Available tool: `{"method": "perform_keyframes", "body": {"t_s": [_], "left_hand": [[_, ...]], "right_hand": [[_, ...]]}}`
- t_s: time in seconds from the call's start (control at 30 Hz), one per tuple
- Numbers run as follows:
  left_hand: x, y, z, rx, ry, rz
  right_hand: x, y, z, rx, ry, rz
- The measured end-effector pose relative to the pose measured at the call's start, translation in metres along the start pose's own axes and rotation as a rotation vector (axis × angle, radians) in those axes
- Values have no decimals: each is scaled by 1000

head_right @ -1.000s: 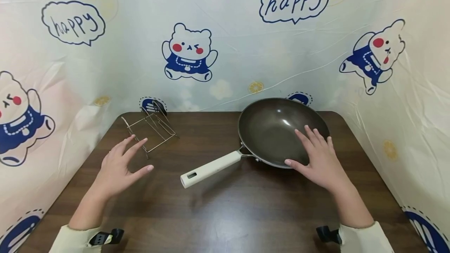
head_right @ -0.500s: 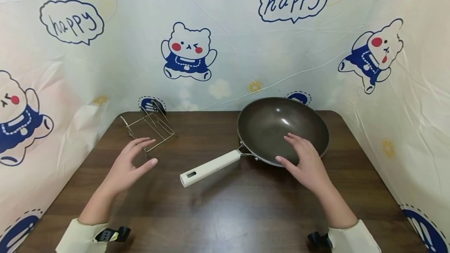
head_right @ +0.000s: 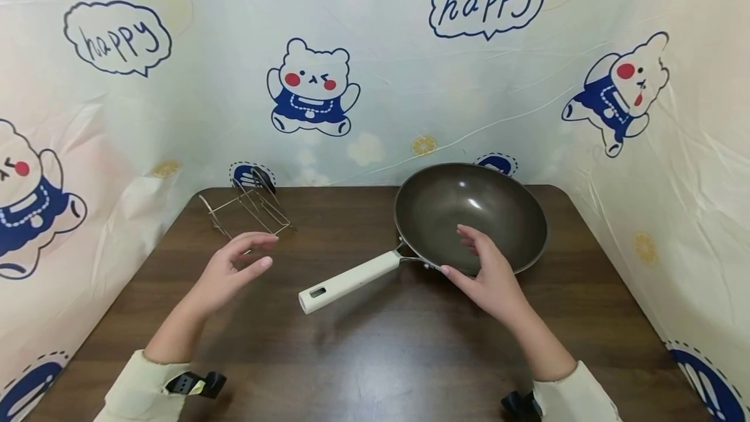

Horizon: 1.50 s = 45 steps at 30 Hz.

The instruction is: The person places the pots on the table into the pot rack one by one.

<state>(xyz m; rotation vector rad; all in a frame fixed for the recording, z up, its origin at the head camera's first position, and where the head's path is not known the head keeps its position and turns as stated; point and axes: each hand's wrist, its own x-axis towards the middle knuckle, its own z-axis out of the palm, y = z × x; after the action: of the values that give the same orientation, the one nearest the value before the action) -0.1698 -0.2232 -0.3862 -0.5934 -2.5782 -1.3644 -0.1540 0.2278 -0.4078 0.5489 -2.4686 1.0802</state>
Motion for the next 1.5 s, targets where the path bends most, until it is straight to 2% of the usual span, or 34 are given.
{"method": "perform_keyframes", "body": {"t_s": [0.2,0.5,0.6,0.83,0.93,1.03,1.13,1.33,1.5], "left_hand": [[8,6,8,-117,-56,-28],[19,15,20,-198,-190,-148],[24,20,26,-240,-236,-184],[37,20,43,-440,-331,-251],[42,19,50,-487,-393,-294],[47,20,56,-514,-459,-344],[51,24,60,-525,-518,-395],[56,32,65,-582,-624,-486],[57,33,68,-635,-697,-537]], "right_hand": [[2,-10,8,47,-35,36],[0,-20,20,156,-63,137],[-1,-22,24,161,-59,160],[-3,-28,32,135,18,127],[-4,-31,36,160,35,110],[-5,-35,39,223,15,123],[-6,-40,41,345,-35,199],[-7,-51,51,585,-94,435],[-8,-57,67,703,-114,539]]}}
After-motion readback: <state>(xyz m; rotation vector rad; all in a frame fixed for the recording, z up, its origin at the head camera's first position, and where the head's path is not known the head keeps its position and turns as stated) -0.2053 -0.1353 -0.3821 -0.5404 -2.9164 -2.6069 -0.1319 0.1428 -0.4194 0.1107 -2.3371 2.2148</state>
